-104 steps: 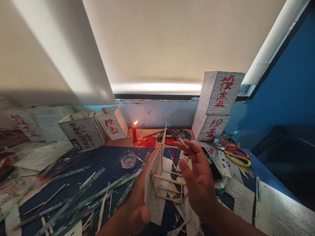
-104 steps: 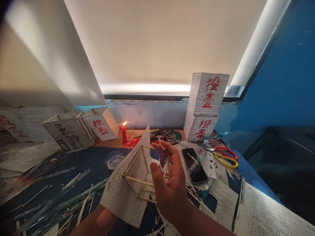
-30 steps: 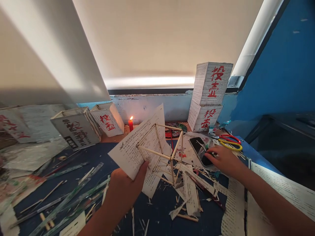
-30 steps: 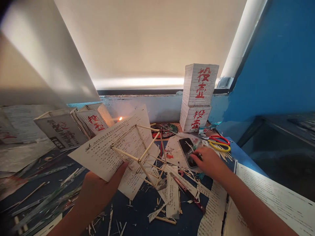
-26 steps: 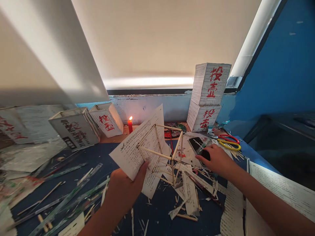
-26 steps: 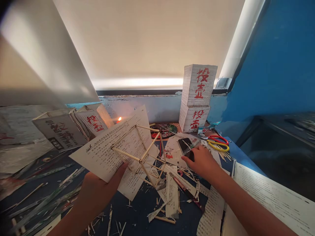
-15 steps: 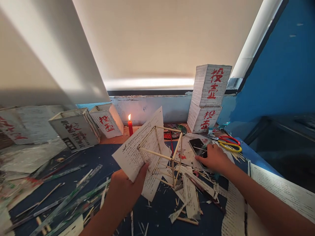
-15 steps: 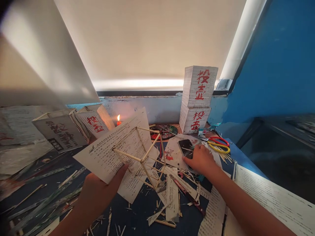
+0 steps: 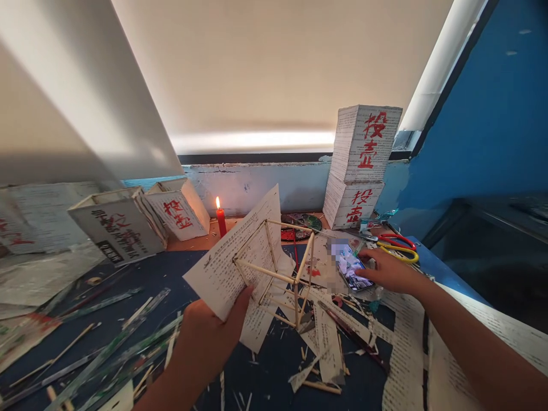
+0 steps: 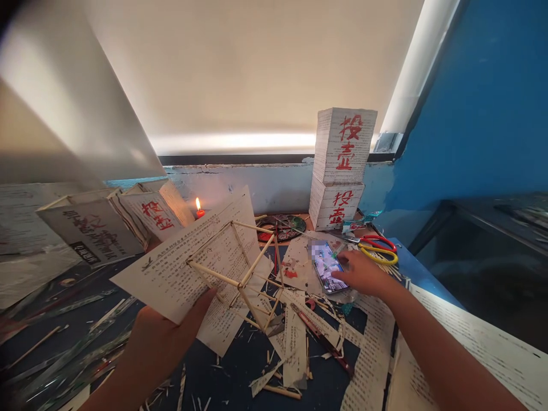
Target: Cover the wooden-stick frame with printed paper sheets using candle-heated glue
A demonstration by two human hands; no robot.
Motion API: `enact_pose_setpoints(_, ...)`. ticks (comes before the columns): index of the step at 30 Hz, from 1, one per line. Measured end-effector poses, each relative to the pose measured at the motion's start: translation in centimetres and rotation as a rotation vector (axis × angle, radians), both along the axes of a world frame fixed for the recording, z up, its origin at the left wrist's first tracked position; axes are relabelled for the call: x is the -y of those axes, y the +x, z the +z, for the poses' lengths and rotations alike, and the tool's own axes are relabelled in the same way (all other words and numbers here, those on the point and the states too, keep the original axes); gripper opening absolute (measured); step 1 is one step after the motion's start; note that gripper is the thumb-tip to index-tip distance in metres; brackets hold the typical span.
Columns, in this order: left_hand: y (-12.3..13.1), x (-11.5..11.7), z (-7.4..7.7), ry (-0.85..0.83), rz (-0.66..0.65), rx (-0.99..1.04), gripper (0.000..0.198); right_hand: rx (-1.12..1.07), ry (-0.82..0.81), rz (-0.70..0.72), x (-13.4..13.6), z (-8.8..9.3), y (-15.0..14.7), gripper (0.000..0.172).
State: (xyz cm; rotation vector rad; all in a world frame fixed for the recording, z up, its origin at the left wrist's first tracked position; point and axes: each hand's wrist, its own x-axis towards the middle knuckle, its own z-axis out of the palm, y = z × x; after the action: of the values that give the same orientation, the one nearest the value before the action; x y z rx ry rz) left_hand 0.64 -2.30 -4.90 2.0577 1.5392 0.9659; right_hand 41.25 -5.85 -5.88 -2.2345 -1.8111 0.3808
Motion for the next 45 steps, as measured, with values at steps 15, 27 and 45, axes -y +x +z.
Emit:
enact_pose_setpoints(15, 0.5, 0.1, 0.4, -0.042, 0.028, 0.042, 0.027, -0.032, 0.047, -0.090, 0.0, -0.3, -0.6, 0.041)
enact_pose_setpoints(27, 0.3, 0.4, 0.6, -0.047, 0.006, -0.003, 0.032, -0.071, 0.102, -0.098, -0.2, -0.5, -0.7, 0.033)
enact_pose_setpoints(45, 0.0, 0.2, 0.5, -0.027, 0.060, 0.057, 0.039, -0.165, 0.082, -0.069, -1.5, -0.7, 0.8, 0.056)
